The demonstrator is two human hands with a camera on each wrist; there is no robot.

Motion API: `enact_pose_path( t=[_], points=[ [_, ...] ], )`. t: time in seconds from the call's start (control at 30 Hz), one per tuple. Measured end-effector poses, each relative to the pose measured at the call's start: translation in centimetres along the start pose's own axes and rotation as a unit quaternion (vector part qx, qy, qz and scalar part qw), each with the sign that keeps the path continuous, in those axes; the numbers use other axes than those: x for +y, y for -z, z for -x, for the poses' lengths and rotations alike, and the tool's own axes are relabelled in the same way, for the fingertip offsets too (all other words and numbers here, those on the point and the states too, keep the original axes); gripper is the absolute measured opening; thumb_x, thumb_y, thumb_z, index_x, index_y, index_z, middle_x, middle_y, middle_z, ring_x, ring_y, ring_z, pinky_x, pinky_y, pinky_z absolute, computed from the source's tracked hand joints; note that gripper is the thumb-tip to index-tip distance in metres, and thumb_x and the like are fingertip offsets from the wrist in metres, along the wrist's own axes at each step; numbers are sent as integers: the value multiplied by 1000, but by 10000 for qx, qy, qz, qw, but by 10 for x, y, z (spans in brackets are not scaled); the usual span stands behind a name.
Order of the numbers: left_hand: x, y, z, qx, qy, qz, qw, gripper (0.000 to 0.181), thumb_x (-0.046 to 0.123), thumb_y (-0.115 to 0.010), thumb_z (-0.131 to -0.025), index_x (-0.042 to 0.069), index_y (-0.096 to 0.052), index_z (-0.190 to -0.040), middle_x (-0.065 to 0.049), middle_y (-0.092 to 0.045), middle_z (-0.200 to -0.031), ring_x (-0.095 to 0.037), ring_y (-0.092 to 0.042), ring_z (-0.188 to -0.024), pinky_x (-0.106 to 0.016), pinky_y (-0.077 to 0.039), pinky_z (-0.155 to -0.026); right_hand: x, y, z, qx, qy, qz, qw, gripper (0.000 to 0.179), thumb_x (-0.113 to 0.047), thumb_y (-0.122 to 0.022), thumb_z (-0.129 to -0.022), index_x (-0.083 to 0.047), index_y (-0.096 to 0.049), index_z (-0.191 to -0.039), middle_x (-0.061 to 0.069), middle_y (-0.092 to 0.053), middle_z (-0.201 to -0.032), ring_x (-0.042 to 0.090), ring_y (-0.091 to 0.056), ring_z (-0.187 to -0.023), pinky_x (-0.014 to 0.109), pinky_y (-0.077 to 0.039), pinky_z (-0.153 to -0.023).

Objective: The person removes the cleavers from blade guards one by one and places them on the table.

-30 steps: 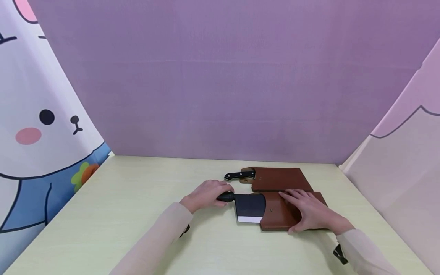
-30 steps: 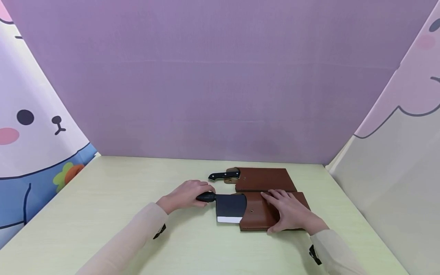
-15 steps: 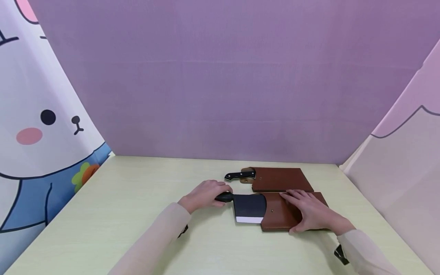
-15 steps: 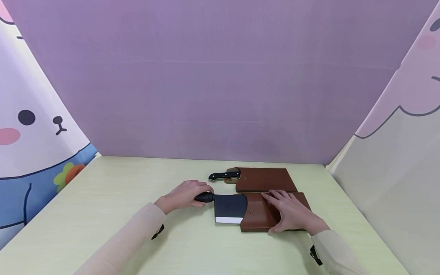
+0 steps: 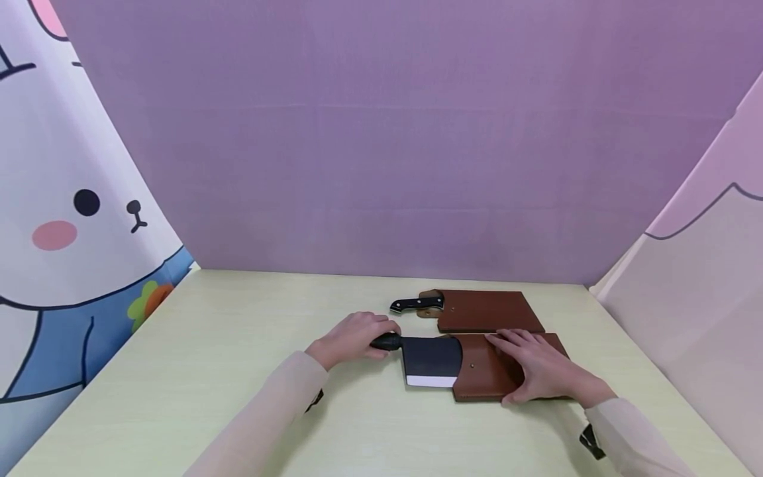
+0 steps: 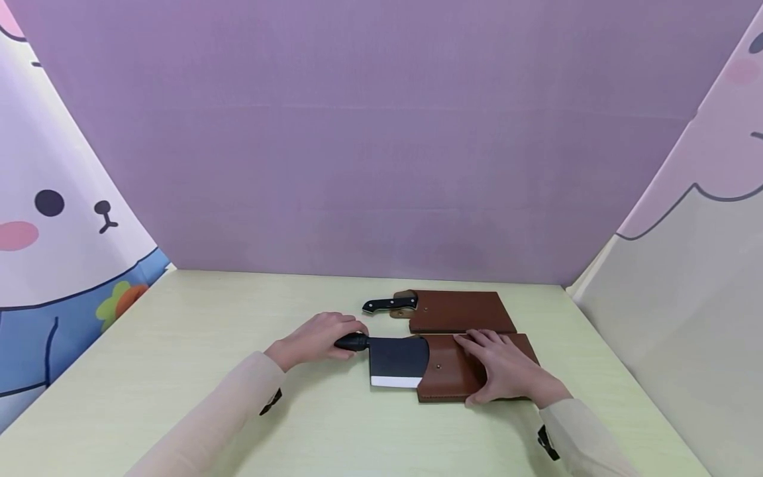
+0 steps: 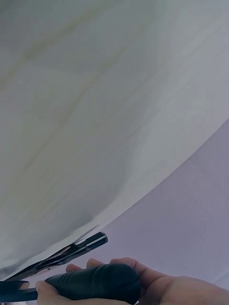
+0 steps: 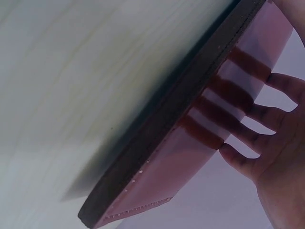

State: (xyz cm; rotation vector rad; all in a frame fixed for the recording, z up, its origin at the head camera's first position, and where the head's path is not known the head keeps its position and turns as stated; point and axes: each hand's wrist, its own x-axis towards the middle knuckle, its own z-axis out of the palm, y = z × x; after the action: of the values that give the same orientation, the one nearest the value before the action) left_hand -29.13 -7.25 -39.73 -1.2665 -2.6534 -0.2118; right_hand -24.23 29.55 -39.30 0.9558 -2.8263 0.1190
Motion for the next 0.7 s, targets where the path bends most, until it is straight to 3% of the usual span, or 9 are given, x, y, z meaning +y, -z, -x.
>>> enact_pose_path(
  t=[0.7],
  points=[
    [-3, 2, 6, 1, 31, 45, 10000, 38, 30, -70, -79, 21, -58, -114, 5, -63, -102, -12, -59, -87, -31, -49, -82, 2, 1, 2, 21, -10, 3, 10000, 109, -74, -69, -52, -13, -41, -138, 17, -44, -135, 37, -41, -121, 60, -35, -90]
  ],
)
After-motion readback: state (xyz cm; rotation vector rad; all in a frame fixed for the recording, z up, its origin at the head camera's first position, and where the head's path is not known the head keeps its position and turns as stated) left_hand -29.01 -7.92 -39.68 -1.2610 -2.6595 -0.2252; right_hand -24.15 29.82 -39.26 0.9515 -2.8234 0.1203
